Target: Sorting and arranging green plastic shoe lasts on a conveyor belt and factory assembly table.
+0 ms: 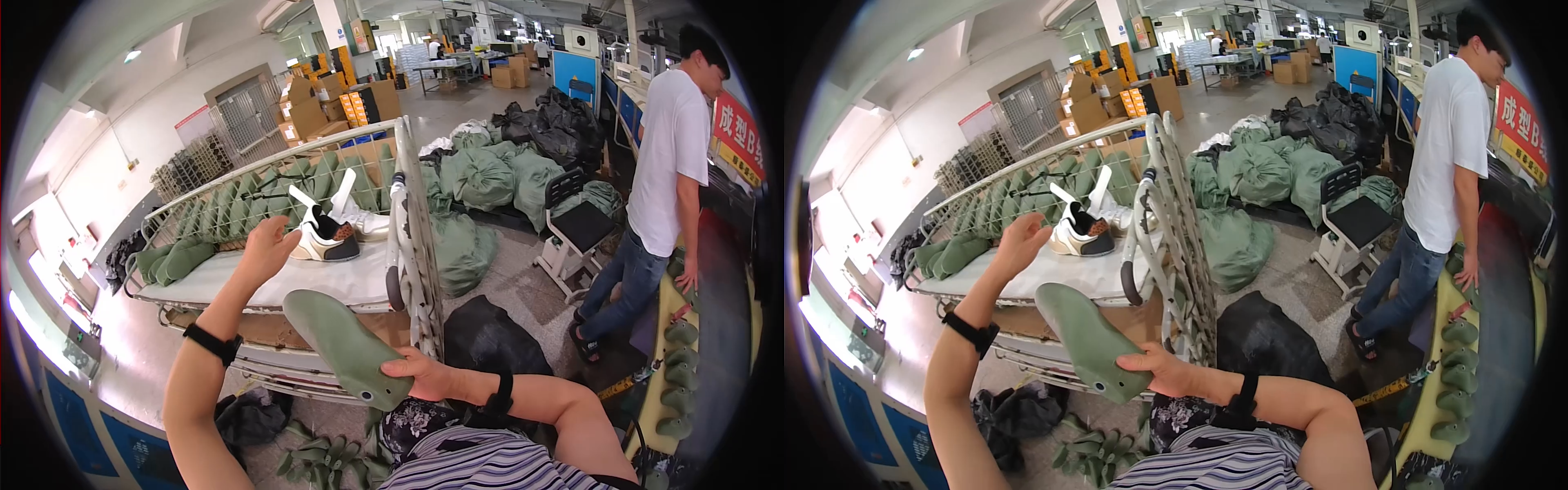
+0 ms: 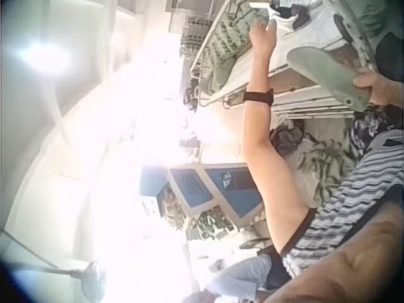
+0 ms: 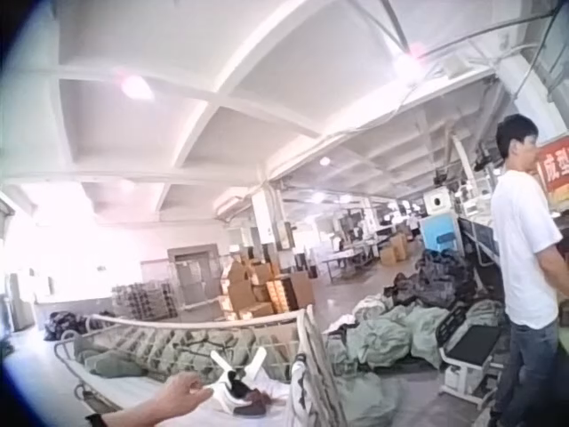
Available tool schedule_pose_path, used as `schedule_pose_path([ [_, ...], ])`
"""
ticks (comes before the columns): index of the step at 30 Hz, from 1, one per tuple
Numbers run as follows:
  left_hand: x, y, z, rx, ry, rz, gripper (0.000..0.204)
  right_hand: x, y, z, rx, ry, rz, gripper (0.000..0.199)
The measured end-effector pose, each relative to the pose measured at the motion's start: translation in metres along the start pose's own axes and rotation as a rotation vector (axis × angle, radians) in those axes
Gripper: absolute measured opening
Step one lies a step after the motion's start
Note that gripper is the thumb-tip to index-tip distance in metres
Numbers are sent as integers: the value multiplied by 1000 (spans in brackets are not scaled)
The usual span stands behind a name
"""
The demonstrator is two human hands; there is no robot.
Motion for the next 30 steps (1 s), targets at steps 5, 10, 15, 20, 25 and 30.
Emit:
schedule_pose_path([
  [5, 25, -60, 0, -4, 95, -250, 42, -48, 30, -1, 11, -46, 42, 58],
  [10, 33, -57, 1, 13, 222, -292, 40, -128, 65, -13, -176, -125, 188, 59],
  [15, 68, -50, -3, 126, 224, -72, 51, -177, 84, -15, -201, -164, 308, 61],
  [20, 85, -92, -54, 351, 271, -237, 37, -182, 92, -5, -261, -237, 419, 67],
  [25, 72, -74, -85, -139, 364, -182, 23, -183, 92, -8, -284, -294, 414, 61],
  [30, 59, -59, -74, -512, 373, -345, 17, -173, 90, -13, -258, -276, 408, 64],
])
Point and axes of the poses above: each hand's wrist, its own x-axis towards the middle knuckle, its own y-axis out of the back of the hand, z = x × y, the point moved 3 cm from there along x, towards the middle knuckle, and after that the axes turned 4 degrees about x, right-handed, at the moved point
